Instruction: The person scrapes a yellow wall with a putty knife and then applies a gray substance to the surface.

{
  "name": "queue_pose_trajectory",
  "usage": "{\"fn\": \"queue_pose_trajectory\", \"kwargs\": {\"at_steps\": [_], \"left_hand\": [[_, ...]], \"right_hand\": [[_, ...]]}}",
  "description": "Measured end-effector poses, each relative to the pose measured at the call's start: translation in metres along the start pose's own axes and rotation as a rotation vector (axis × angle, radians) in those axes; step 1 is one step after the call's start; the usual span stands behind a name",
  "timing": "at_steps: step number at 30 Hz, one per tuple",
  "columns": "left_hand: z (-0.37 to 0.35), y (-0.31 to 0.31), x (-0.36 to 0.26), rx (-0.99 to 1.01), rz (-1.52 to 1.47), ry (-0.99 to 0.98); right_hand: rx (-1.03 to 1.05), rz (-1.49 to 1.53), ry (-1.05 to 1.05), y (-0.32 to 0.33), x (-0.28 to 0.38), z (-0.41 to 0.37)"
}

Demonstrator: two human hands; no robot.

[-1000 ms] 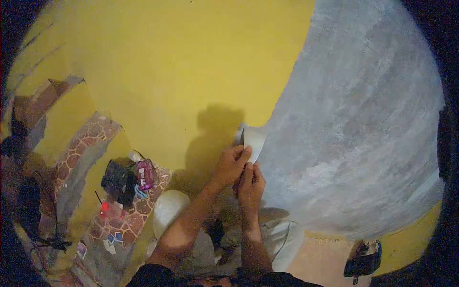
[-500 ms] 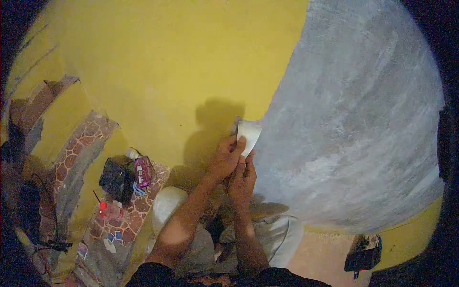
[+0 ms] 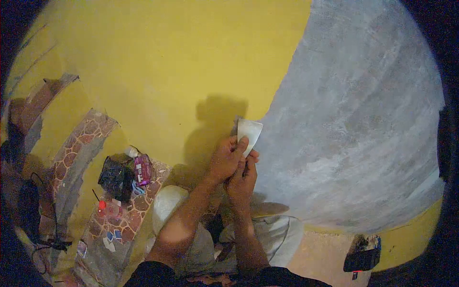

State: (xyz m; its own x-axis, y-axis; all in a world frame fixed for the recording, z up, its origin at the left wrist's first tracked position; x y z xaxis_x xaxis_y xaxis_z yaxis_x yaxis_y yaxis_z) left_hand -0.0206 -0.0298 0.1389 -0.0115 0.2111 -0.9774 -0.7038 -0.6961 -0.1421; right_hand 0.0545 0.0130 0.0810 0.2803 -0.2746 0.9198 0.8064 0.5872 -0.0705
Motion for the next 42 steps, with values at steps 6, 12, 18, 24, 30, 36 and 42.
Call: {"fn": "queue_pose_trajectory", "kwargs": {"at_steps": [6,12,18,24,30,36,42], "left_hand": [[0.016,-0.005,0.032,0.148,-0.175,0.011],[0.025,0.0,0.039,0.088,-0.144,0.097],[0.017,0.001,-0.056,-0.154,0.315,-0.087],[-0.014,-0.008,-0.056,-0.287,0.414,-0.709],[0.022,-0.007,0.037,-0.014,-0.084,0.057],[0.02,-0.01,0.043,0.011,-0.147,0.032],[0.014,-0.009,0.033,0.003,-0.084,0.006]], "right_hand": [[0.008,-0.062,0.077,0.001,0.007,0.002],[-0.008,0.15,0.016,-0.005,-0.008,0.007],[-0.054,-0.041,0.238,-0.013,0.048,0.041],[-0.02,-0.046,0.099,-0.004,0.029,0.035],[-0.005,-0.007,-0.051,0.006,0.013,0.012],[-0.008,-0.054,0.001,0.012,0.006,0.009],[0.042,-0.019,-0.194,0.013,0.011,0.003]]}}
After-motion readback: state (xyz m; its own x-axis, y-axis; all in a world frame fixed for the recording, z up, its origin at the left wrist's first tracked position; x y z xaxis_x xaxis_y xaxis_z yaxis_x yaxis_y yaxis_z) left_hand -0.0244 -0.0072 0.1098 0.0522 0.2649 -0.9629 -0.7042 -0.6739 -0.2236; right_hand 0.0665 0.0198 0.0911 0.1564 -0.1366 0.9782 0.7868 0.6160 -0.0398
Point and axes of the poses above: each hand's wrist, its own z-axis towards the middle knuckle, its own y-axis out of the back of the hand, x = y × z, the point moved 5 cm from there along z, towards the middle knuckle, and after that the axes turned 2 degrees about y, right-handed, at the moved point
